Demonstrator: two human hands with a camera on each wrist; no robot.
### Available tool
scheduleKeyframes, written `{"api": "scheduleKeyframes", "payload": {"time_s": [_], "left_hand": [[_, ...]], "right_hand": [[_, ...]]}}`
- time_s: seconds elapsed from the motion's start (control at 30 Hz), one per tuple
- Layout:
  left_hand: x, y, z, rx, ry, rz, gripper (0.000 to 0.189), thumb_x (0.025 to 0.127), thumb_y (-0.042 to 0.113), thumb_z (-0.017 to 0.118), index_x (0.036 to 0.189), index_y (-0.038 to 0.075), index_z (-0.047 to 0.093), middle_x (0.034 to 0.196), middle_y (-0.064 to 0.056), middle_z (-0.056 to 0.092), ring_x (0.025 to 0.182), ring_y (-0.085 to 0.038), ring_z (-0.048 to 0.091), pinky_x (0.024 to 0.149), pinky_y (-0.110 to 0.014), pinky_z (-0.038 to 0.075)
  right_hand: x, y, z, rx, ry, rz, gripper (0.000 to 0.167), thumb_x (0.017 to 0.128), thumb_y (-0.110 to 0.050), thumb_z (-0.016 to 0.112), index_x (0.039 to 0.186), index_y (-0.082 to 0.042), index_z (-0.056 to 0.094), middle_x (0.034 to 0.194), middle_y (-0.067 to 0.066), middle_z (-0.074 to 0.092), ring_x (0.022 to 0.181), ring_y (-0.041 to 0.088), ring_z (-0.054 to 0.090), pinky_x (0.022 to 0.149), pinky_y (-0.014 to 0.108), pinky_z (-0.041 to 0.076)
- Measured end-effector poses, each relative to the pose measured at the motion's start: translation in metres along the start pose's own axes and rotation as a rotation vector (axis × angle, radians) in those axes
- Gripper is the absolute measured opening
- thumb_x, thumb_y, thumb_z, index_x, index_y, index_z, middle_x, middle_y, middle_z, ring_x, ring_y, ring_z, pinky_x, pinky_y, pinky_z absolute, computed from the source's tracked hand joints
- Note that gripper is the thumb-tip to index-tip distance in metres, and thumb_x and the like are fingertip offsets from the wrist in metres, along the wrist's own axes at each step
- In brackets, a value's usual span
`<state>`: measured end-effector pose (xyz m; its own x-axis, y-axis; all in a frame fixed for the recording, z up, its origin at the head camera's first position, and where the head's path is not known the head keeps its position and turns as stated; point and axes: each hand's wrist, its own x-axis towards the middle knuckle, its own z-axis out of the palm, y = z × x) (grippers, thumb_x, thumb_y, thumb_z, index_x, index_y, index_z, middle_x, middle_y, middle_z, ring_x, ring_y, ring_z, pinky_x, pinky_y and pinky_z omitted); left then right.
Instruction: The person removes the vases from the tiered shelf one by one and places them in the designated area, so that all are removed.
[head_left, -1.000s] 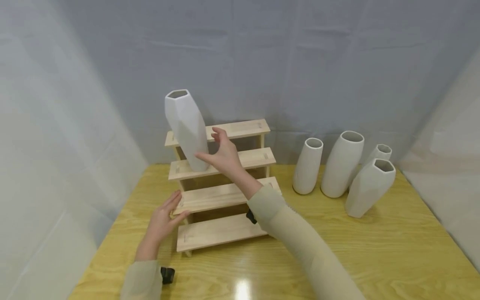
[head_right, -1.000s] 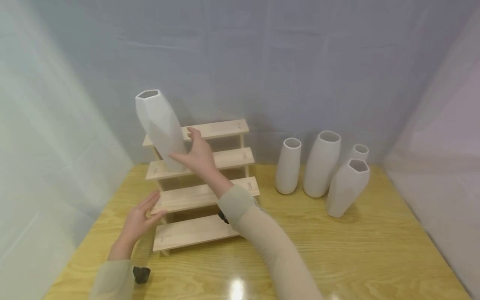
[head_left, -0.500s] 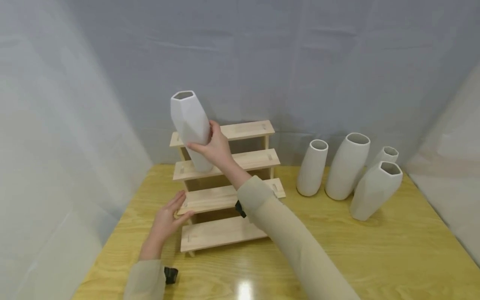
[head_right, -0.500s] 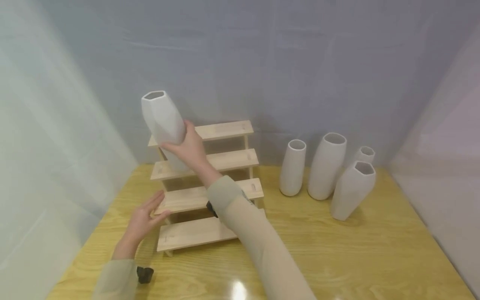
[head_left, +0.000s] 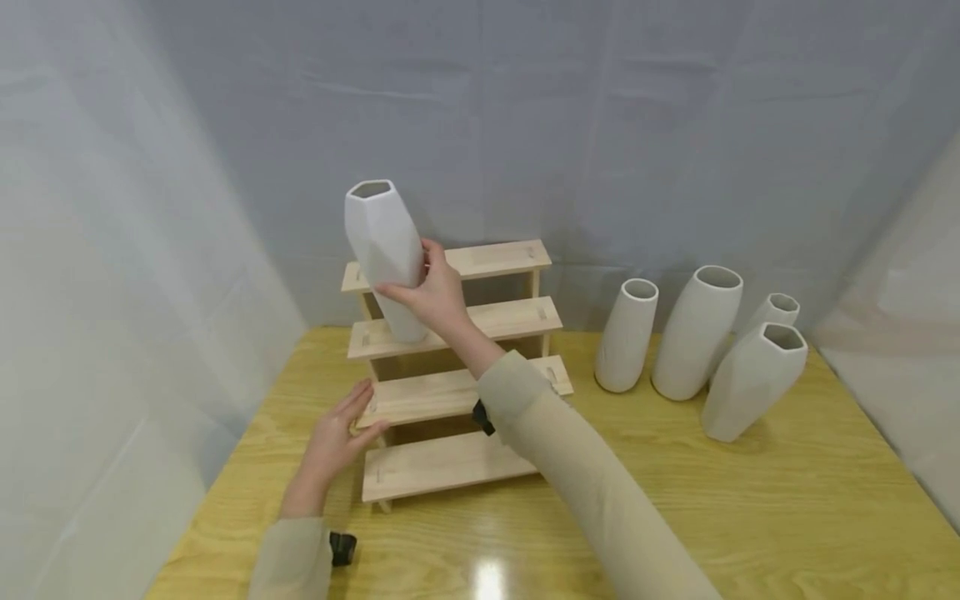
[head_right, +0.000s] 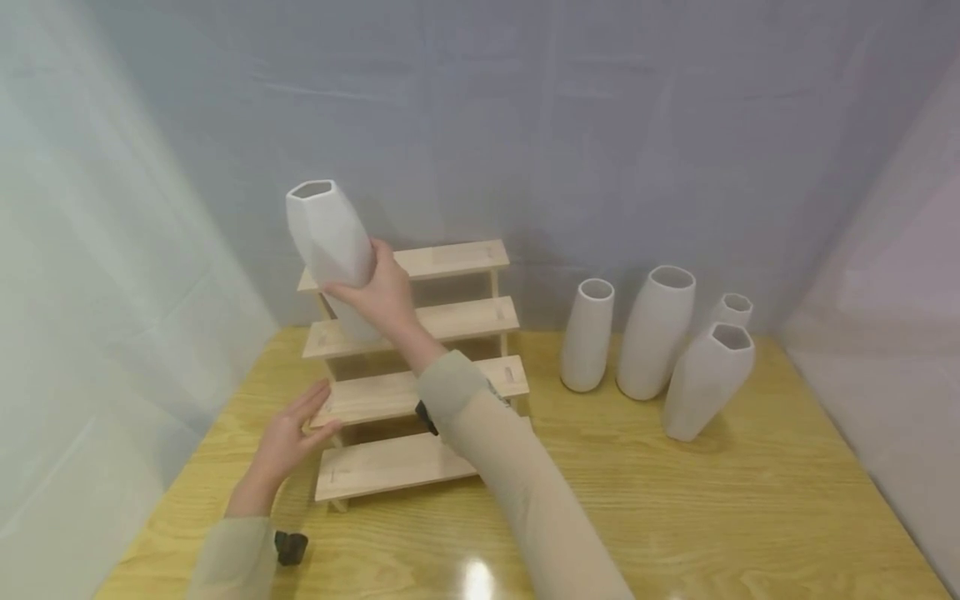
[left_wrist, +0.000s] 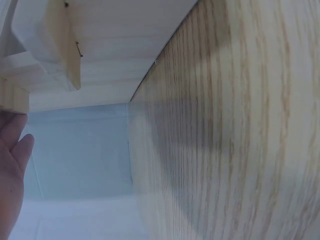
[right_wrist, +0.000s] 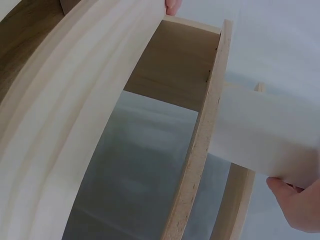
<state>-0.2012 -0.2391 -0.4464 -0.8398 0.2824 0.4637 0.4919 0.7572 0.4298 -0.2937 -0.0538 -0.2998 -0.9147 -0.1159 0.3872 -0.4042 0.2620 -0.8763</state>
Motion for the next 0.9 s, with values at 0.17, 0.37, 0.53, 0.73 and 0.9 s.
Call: {"api": "scheduleKeyframes", "payload": {"time_s": [0.17,0.37,0.53,0.73,0.9], "left_hand": [[0.002,-0.001,0.002,-0.001,0.015,0.018,0.065,0.078,0.028,0.068,0.126,-0.008,0.043,0.131,-0.023,0.039,0.114,-0.037,0.042,0.090,-0.046,0.039],[0.002,-0.004,0.005,-0.002,0.018,0.033,0.065,0.077,0.028,0.068,0.126,-0.007,0.043,0.131,-0.023,0.039,0.113,-0.037,0.043,0.089,-0.045,0.040],[0.002,-0.003,0.005,-0.009,0.012,0.023,0.065,0.078,0.028,0.068,0.126,-0.007,0.043,0.131,-0.023,0.038,0.112,-0.037,0.045,0.089,-0.045,0.040],[0.001,-0.002,0.006,-0.006,0.029,0.037,0.065,0.076,0.026,0.069,0.125,-0.008,0.044,0.131,-0.022,0.039,0.112,-0.037,0.045,0.088,-0.045,0.040],[0.001,-0.003,0.007,-0.012,0.020,0.028,0.065,0.077,0.026,0.069,0.126,-0.008,0.043,0.131,-0.022,0.039,0.113,-0.037,0.044,0.090,-0.045,0.039]], "right_hand": [[-0.003,0.000,-0.003,0.027,0.045,-0.016,0.077,0.067,-0.028,0.078,0.129,-0.009,0.036,0.116,0.008,0.051,0.101,0.019,0.053,0.078,0.030,0.048],[-0.009,0.004,-0.012,0.056,0.094,-0.024,0.076,0.066,-0.024,0.079,0.127,-0.008,0.038,0.116,0.009,0.052,0.101,0.020,0.053,0.078,0.029,0.048],[-0.016,0.006,-0.026,0.026,0.119,-0.043,0.074,0.066,-0.022,0.079,0.126,-0.007,0.039,0.115,0.012,0.053,0.101,0.022,0.053,0.078,0.031,0.048],[-0.025,0.010,-0.048,0.020,0.133,-0.045,0.072,0.067,-0.023,0.079,0.125,-0.008,0.039,0.114,0.010,0.053,0.100,0.020,0.054,0.080,0.032,0.048],[-0.037,0.014,-0.069,0.044,0.177,-0.038,0.071,0.065,-0.021,0.080,0.123,-0.009,0.040,0.113,0.010,0.053,0.099,0.021,0.054,0.081,0.034,0.048]]}}
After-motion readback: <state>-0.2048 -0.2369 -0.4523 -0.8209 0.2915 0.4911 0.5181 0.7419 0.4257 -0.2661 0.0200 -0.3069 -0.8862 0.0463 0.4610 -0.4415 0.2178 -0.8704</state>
